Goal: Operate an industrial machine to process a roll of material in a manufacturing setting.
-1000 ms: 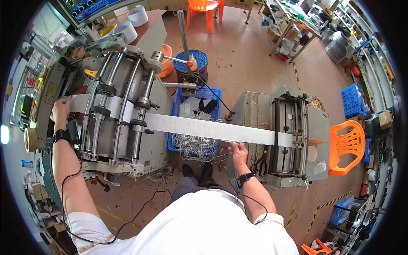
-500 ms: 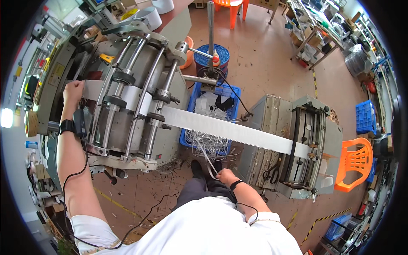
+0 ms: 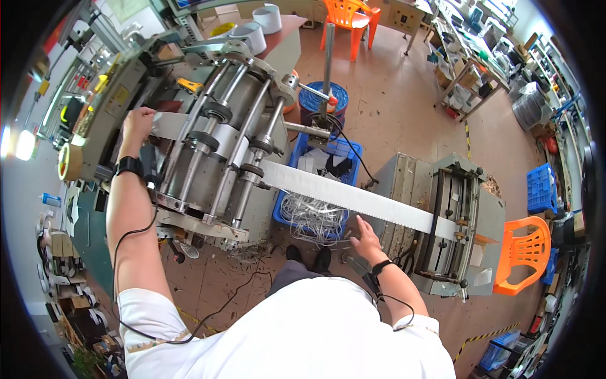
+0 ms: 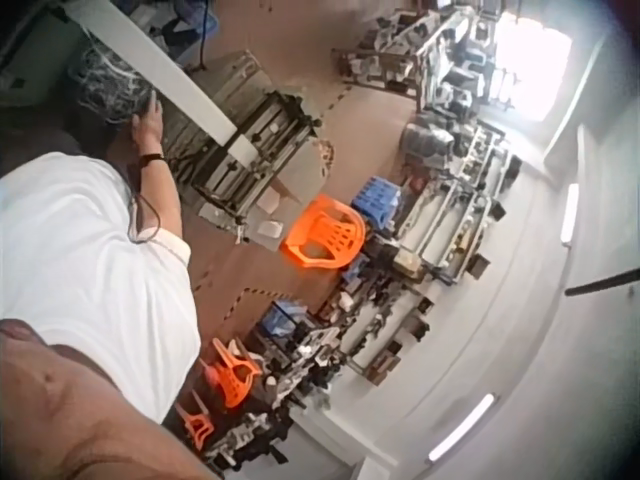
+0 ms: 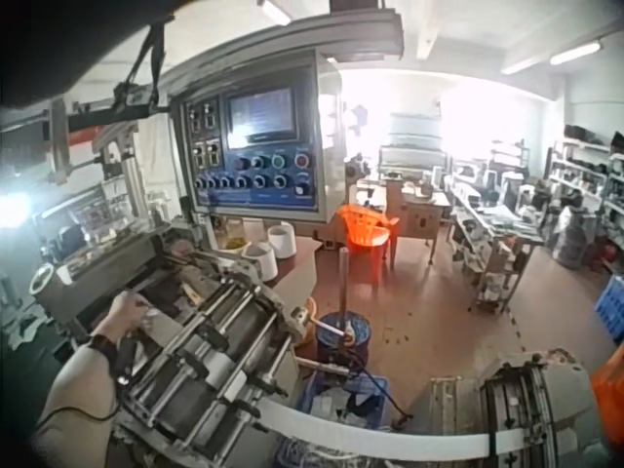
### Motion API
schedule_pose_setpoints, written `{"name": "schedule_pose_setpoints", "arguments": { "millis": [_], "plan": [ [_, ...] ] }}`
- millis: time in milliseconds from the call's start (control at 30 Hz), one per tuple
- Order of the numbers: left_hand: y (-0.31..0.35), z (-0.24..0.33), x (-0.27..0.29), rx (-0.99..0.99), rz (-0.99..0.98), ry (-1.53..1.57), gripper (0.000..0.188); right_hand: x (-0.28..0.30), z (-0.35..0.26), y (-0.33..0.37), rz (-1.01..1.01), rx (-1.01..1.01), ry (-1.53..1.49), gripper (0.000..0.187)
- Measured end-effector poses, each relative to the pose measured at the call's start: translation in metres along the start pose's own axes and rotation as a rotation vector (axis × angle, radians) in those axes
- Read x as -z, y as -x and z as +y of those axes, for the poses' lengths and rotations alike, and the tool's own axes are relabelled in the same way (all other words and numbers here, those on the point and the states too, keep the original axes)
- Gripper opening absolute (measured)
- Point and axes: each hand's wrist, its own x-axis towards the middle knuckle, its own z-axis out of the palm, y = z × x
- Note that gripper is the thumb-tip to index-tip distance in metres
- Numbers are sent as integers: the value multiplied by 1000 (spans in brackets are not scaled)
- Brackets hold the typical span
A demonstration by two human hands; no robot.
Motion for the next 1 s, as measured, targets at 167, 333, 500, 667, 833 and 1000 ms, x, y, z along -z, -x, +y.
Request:
{"name": "schedule_pose_setpoints", "arguments": {
  "millis": [167, 333, 500, 667, 833, 1000],
  "plan": [
    [3, -4, -1, 46, 4, 10, 20, 22, 9, 18, 77, -11, -159, 72],
    [15, 10, 6, 355, -49, -180, 27, 65, 26, 60, 275, -75, -345, 58],
    [26, -15, 13, 620, 74, -173, 29, 114, 53, 97, 594, -15, -371, 49],
    [6, -56, -10, 516, 177, -187, 26, 143, 72, 144, 717, -179, -202, 19],
    [9, -49, -15, 217, 423, 146, 27, 124, 112, 161, 761, -302, 284, 24],
    [2, -48, -17, 236, 385, 213, 12, 131, 98, 159, 826, -303, 321, 25]
  ]
}}
